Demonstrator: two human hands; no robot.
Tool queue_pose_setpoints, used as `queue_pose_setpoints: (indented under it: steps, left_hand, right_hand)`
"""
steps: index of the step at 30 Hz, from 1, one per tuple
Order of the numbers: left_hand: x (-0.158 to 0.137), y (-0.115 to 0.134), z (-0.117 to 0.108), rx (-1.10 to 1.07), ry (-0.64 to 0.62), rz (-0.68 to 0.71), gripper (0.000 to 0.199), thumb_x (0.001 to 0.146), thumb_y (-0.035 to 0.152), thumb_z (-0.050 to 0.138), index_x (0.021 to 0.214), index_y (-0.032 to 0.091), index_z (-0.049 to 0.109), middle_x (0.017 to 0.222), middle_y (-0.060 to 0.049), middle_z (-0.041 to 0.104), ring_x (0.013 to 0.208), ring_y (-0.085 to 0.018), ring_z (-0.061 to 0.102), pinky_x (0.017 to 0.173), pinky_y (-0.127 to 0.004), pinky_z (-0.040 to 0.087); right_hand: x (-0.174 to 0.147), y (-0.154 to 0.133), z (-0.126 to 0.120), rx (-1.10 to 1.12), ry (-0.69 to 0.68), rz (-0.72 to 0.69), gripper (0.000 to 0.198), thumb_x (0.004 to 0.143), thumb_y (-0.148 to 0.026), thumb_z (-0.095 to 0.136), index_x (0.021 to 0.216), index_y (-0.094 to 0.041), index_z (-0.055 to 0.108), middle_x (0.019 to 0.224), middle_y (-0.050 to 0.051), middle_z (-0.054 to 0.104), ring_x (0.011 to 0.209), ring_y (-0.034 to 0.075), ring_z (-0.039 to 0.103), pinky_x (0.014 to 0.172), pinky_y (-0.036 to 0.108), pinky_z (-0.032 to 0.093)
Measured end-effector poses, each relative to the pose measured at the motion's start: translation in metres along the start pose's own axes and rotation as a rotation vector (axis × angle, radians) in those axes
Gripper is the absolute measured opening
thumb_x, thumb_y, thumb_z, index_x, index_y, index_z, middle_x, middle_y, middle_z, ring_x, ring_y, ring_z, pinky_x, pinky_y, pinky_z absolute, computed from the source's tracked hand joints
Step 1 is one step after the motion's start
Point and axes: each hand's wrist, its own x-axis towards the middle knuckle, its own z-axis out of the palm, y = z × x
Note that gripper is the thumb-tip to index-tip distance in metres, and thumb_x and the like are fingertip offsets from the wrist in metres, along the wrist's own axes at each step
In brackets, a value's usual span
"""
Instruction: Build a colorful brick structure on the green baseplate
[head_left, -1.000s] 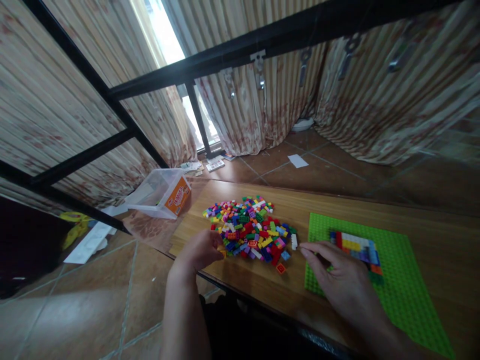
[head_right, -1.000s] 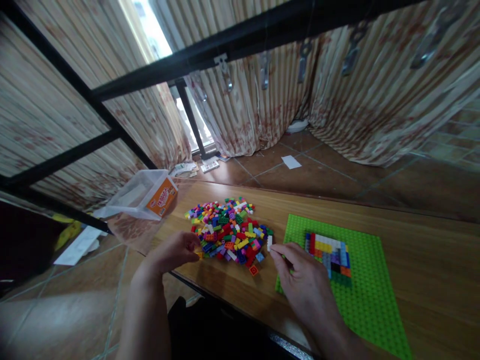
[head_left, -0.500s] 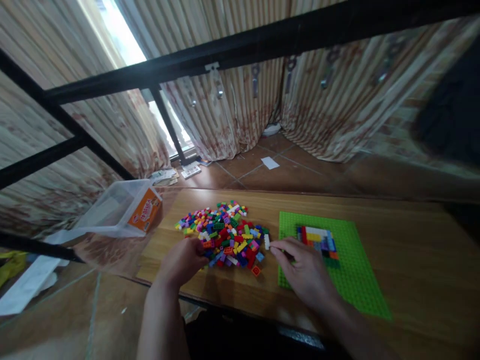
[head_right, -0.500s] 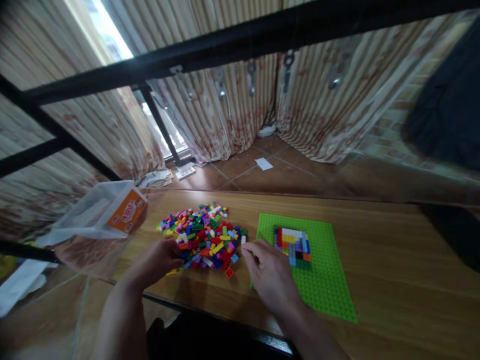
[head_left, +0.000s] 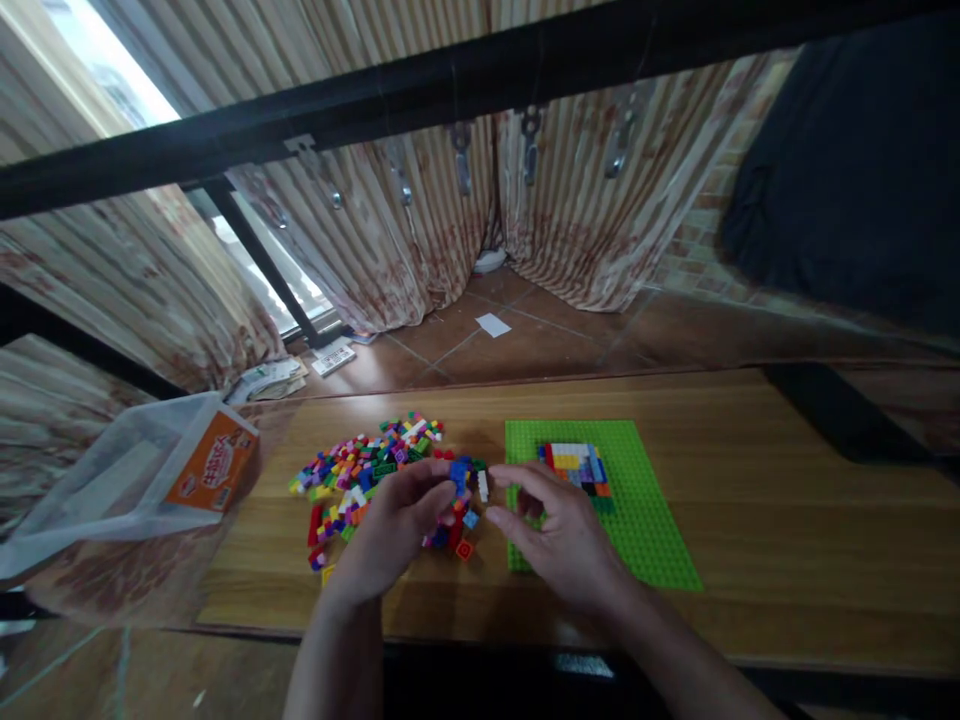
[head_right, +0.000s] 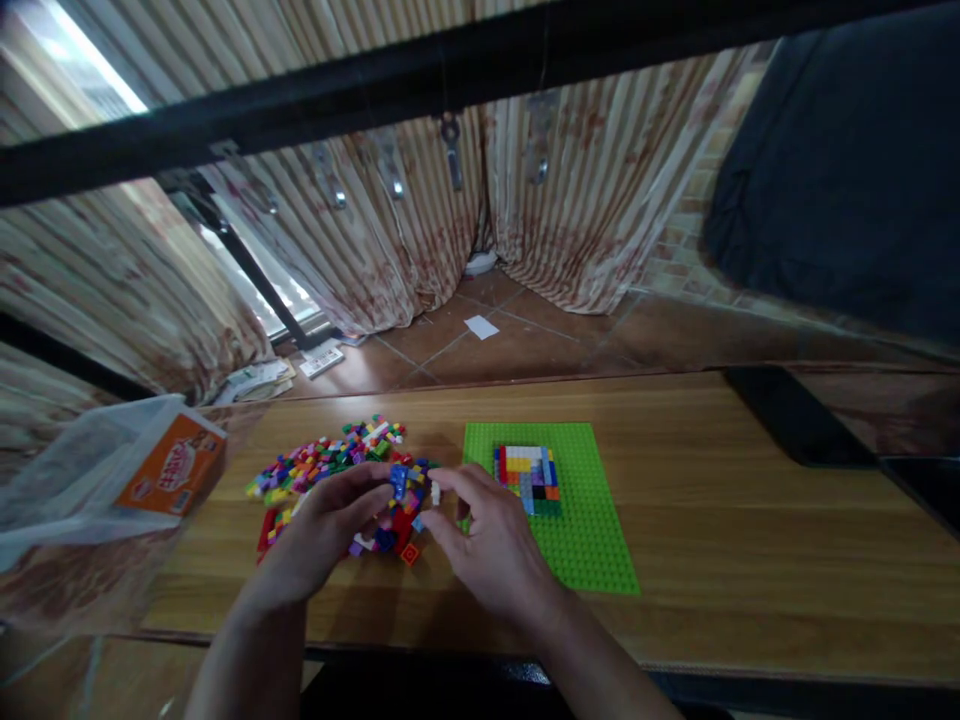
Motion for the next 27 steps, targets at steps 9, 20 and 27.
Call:
queue_pose_setpoints:
  steps: [9, 20, 27]
  left_hand:
    - [0.018, 0.002, 0.048, -0.133, -0.168, 0.047, 0.024, 0.076, 0.035, 0.069, 0.086, 0.013, 0.067, 0.065, 0.002, 0.058, 0.053, -0.005, 0.048, 0.050, -0.016, 0.038]
    - [0.030, -0.012, 0.082, -0.030, -0.090, 0.014, 0.046, 0.076, 0.044, 0.066, 0.108, 0.012, 0.062, 0.084, -0.003, 0.064, 0.068, -0.013, 0.054, 0.061, -0.024, 0.045]
    - [0.038, -0.022, 0.091, -0.001, -0.128, -0.005, 0.056, 0.078, 0.043, 0.064, 0.122, 0.011, 0.056, 0.084, -0.003, 0.064, 0.067, -0.012, 0.052, 0.060, -0.024, 0.041]
  right_hand:
    - [-0.001, 0.008, -0.025, -0.061, -0.008, -0.001, 0.035, 0.083, -0.029, 0.067, 0.117, -0.027, 0.060, 0.109, 0.004, 0.066, 0.093, 0.017, 0.061, 0.082, 0.036, 0.051]
    - [0.000, 0.071, -0.107, -0.282, 0.218, 0.093, 0.029, 0.081, -0.039, 0.067, 0.108, -0.028, 0.069, 0.117, 0.007, 0.059, 0.112, 0.024, 0.056, 0.099, 0.045, 0.044]
    - [0.001, 0.084, -0.096, -0.281, 0.022, 0.138, 0.031, 0.080, -0.039, 0.069, 0.110, -0.031, 0.070, 0.131, 0.007, 0.052, 0.123, 0.026, 0.049, 0.105, 0.049, 0.039]
